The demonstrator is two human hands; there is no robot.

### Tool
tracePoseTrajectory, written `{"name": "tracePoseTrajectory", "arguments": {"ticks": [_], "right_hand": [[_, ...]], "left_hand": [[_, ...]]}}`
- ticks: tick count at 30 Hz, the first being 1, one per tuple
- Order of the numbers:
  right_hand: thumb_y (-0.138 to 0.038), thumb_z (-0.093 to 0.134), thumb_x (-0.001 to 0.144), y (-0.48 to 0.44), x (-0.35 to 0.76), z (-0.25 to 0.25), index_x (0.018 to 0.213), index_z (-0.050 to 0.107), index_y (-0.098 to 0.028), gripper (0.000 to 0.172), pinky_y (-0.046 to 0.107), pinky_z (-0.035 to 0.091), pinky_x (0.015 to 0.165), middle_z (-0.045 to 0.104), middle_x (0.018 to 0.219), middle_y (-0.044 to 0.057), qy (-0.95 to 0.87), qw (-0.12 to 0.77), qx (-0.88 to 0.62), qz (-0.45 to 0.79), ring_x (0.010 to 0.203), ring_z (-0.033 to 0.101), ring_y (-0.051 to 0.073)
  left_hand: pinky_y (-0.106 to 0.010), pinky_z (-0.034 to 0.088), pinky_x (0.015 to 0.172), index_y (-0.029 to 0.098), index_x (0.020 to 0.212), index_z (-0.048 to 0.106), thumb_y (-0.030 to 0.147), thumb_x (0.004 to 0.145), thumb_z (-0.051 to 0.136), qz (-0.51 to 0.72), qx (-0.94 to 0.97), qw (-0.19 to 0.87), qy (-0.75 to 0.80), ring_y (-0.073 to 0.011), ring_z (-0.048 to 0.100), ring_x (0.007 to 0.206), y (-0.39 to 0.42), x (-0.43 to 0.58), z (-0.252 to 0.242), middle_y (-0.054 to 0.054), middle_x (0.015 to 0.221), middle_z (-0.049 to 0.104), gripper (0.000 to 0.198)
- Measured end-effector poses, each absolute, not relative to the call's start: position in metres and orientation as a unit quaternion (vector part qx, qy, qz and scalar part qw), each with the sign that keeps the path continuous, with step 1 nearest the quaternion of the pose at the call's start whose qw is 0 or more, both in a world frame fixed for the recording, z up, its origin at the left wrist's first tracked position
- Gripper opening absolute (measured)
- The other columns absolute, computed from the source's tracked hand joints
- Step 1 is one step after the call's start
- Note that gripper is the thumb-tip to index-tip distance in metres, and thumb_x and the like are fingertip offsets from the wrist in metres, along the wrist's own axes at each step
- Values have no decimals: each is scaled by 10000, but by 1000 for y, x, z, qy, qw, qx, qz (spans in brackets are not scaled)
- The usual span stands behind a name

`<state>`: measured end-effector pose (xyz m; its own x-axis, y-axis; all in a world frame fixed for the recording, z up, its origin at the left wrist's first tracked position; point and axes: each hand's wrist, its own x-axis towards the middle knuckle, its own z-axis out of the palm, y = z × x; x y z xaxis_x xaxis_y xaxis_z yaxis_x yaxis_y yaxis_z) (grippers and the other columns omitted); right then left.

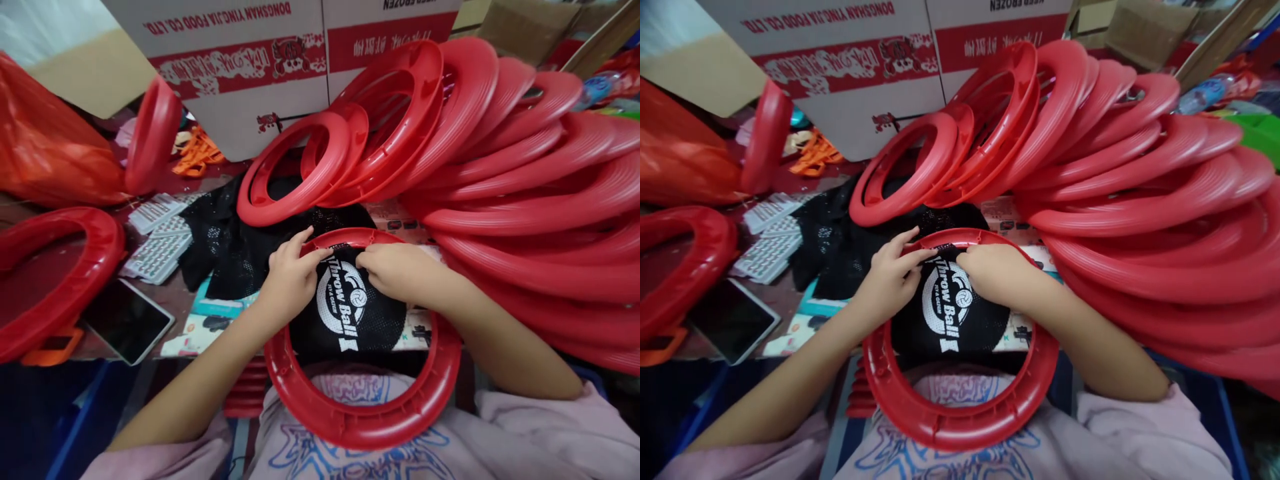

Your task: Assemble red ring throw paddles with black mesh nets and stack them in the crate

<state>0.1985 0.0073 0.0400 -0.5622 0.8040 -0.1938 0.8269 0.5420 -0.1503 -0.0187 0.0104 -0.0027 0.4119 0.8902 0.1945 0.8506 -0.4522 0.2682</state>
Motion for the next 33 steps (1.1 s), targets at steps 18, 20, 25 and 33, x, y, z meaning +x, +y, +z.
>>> {"name": "tracePoseTrajectory", "arguments": {"ticks": [18, 20, 25, 33], "right_hand": [[-122, 451, 915, 16, 203, 35, 929, 705, -108, 255, 302, 404, 719, 678, 905, 114, 897, -15, 427, -108, 838, 616, 207], [-93, 456, 903, 15, 204, 33, 928, 703, -123, 251, 291, 368, 666, 667, 861, 97, 900, -23, 420, -112, 779, 592, 189], [-150, 463, 902, 17, 205, 31, 983, 720, -136, 269, 299, 328, 645, 629, 858, 104, 898, -31, 429, -93, 752, 538, 196], [-150, 436, 873, 23, 206, 22, 985, 720, -130, 306, 287, 350, 643, 595, 821, 86, 894, -69, 435, -79, 714, 493, 176]], "left_hand": [[-441, 453, 1058, 174, 899, 671, 158, 780, 518, 158, 792, 489, 330, -237, 596, 1227, 82, 9, 20, -96, 1270, 663, 195], [-439, 464, 1042, 163, 848, 681, 179, 770, 548, 166, 772, 506, 348, -251, 618, 1195, 81, 4, 19, -103, 1275, 662, 155], [-433, 457, 1047, 159, 840, 729, 247, 740, 649, 155, 806, 439, 365, -263, 638, 1148, 78, 0, 20, -95, 1238, 683, 156], [-398, 516, 961, 169, 714, 710, 220, 762, 613, 199, 772, 448, 404, -242, 680, 1053, 75, 2, 13, -59, 1100, 743, 119]]}}
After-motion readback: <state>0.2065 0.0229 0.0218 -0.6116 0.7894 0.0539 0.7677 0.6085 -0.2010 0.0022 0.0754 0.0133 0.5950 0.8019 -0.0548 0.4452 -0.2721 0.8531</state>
